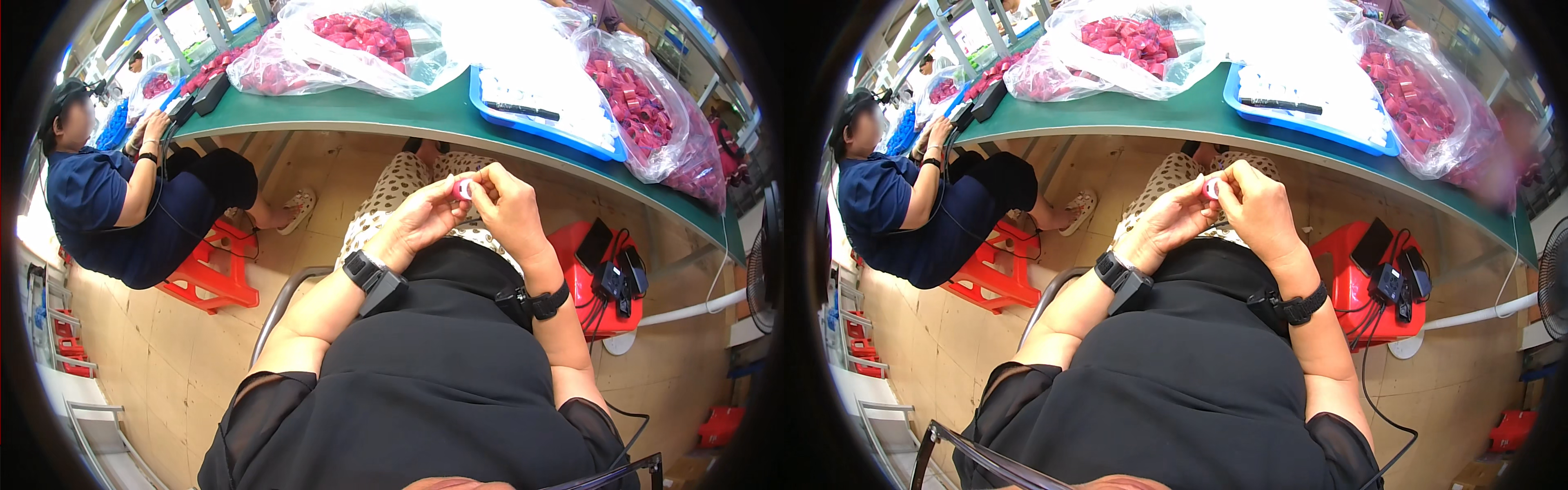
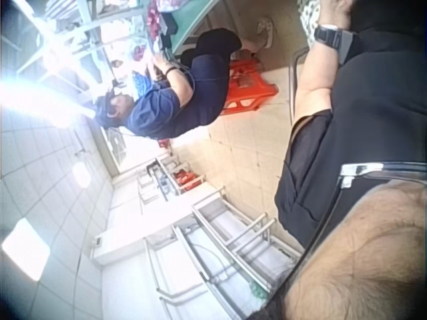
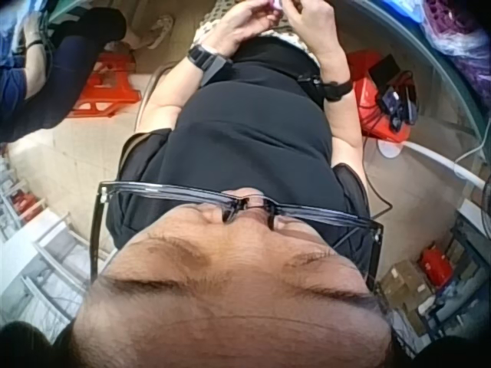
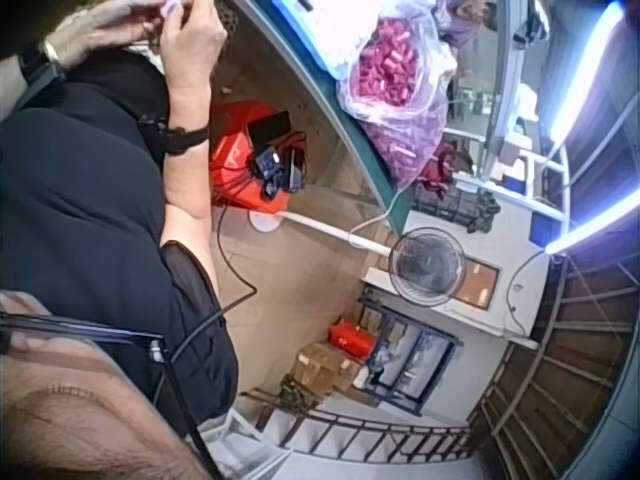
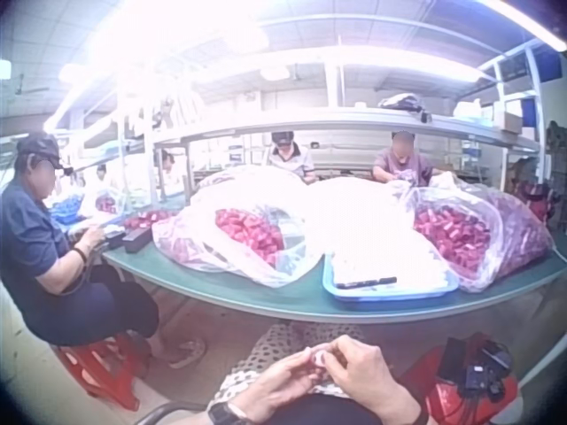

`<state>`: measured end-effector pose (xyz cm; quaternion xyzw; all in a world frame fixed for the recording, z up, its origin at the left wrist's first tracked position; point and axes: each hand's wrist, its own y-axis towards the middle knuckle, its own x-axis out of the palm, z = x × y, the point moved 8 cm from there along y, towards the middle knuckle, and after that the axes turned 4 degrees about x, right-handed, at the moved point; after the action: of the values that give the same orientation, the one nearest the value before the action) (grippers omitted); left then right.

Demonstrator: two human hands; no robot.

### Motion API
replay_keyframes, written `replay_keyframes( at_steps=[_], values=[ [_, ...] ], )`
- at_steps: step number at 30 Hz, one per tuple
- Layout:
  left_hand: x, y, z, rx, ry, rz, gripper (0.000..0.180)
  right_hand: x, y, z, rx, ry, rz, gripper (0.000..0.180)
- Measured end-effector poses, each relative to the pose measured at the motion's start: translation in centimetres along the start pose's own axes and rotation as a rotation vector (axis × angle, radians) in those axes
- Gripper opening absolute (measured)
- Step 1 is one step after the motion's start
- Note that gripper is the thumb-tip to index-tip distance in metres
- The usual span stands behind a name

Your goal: The person is manually assembling small plastic components by inserting white inner parts into pink outer caps at a factory workbench.

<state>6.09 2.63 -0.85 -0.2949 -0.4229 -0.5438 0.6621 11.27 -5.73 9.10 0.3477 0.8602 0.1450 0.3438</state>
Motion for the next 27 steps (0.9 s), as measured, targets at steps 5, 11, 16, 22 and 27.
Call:
replay_keyframes(
  at_steps=[5, 11, 16, 22, 27],
  values=[
    [0.2, 0.1, 0.0, -0.011, -0.019, -0.072, 0.036, -0.1, -0.1, -1.4, -0.079, -0.069, -0.004, 0.01],
    [0.3, 0.1, -0.1, -0.037, -0.018, -0.091, 0.033, 0.1, -0.3, -2.4, -0.212, -0.135, -0.034, 0.011],
    [-0.7, 0.2, -0.2, -0.053, 0.043, 0.008, 0.029, 0.1, -0.3, -2.3, -0.3, -0.166, -0.039, 0.007],
    [-1.1, 0.3, -0.7, -0.119, 0.036, -0.044, 0.031, 0.3, -0.3, -2.0, -0.305, -0.152, -0.049, 0.008],
    [-1.1, 0.4, -0.3, -0.072, 0.082, 0.005, 0.033, 0.6, 0.0, 0.3, -0.017, 0.077, -0.093, 0.008]
  ],
)
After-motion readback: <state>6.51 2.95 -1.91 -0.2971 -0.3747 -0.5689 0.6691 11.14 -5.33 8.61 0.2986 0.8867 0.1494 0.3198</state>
